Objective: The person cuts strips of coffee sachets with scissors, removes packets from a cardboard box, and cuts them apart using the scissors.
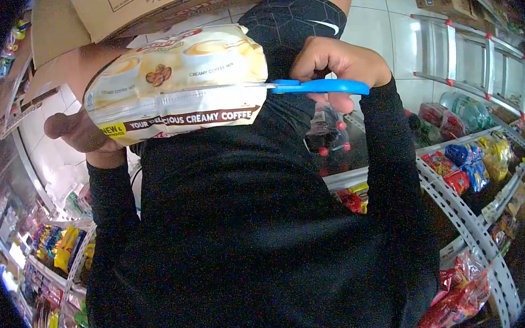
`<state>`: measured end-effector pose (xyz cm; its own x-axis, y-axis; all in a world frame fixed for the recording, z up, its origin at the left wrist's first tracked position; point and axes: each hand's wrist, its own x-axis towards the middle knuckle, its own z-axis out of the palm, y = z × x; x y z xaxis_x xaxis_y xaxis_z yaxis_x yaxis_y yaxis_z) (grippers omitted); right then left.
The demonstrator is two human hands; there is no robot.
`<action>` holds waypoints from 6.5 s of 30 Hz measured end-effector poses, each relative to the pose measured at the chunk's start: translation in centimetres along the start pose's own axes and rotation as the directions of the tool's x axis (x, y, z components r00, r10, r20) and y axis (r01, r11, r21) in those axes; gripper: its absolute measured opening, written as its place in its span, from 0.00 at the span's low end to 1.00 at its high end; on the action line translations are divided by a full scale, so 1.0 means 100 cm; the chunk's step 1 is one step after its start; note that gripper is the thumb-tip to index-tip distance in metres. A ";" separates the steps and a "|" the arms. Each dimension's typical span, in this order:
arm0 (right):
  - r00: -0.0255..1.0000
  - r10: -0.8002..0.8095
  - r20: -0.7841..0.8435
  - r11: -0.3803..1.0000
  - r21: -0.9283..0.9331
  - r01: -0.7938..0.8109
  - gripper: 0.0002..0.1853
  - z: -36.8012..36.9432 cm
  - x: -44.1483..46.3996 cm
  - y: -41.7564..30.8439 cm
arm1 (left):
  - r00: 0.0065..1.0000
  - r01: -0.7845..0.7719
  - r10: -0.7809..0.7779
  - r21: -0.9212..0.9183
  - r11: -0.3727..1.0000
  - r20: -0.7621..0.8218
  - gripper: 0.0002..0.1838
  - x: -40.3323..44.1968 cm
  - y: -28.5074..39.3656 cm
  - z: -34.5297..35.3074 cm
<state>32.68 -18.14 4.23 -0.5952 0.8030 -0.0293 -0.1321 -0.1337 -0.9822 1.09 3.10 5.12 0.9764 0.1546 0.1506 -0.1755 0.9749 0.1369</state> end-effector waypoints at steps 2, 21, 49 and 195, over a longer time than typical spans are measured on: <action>1.000 -0.003 -0.021 1.000 0.021 0.003 0.38 0.001 -0.001 0.001 | 1.000 0.017 -0.017 0.027 0.999 -0.010 0.69 -0.003 0.003 -0.004; 0.998 -0.059 0.004 0.991 -0.119 0.060 0.31 -0.004 -0.002 0.002 | 0.995 0.093 -0.095 -0.043 0.995 -0.036 0.60 0.006 -0.003 0.010; 0.999 -0.031 0.034 1.000 -0.001 0.031 0.38 -0.001 0.013 0.014 | 0.994 0.063 -0.054 0.103 0.993 -0.092 0.59 -0.022 0.002 -0.025; 0.939 0.191 -0.285 0.978 0.142 -0.156 0.37 -0.001 0.084 0.047 | 0.916 0.290 -0.231 0.143 0.946 -0.328 0.34 0.025 0.000 0.004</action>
<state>27.18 -11.99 -0.61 -0.3589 0.8941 -0.2679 -0.1494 -0.3384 -0.9291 3.52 3.38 5.92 0.9761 -0.0313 -0.2152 0.0992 0.9446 0.3128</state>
